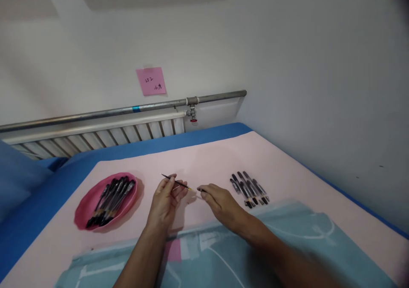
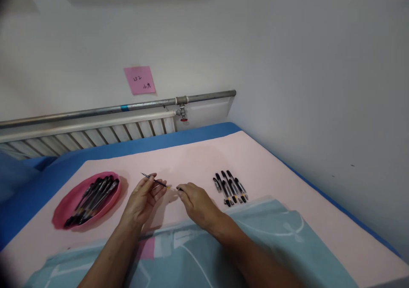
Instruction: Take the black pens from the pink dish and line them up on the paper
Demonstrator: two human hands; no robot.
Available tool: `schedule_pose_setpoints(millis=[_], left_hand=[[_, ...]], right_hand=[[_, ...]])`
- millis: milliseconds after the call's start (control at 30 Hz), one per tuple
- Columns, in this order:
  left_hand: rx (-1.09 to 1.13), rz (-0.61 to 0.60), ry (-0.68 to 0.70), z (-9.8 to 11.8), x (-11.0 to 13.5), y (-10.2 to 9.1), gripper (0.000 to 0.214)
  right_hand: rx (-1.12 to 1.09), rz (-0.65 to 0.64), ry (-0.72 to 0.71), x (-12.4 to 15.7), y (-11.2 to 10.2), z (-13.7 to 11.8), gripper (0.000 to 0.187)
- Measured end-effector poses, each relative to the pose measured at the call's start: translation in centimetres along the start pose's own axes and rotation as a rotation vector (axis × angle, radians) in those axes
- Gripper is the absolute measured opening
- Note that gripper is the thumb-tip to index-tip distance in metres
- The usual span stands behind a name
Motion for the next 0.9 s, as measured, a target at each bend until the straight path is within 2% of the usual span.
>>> schedule_pose_setpoints(millis=[267,900], left_hand=[[0.034,-0.031,0.003,-0.34,0.38,0.4,0.019],[-0.035,-0.054,0.051,-0.11,0.68,0.83,0.024]], right_hand=[[0.055,-0.035,-0.058,0.19,0.48,-0.57,0.025],[0.162,-0.073,-0.059,0.38,1.02,-0.2,0.022]])
Point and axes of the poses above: each hand's wrist, its own x-axis away from the middle knuckle, its own y-axis out of the palm, z = x × y, the point moved 7 cm from there along -x, towards the middle knuckle, and after that the axes turned 4 degrees about z, right-handed, at the moved point
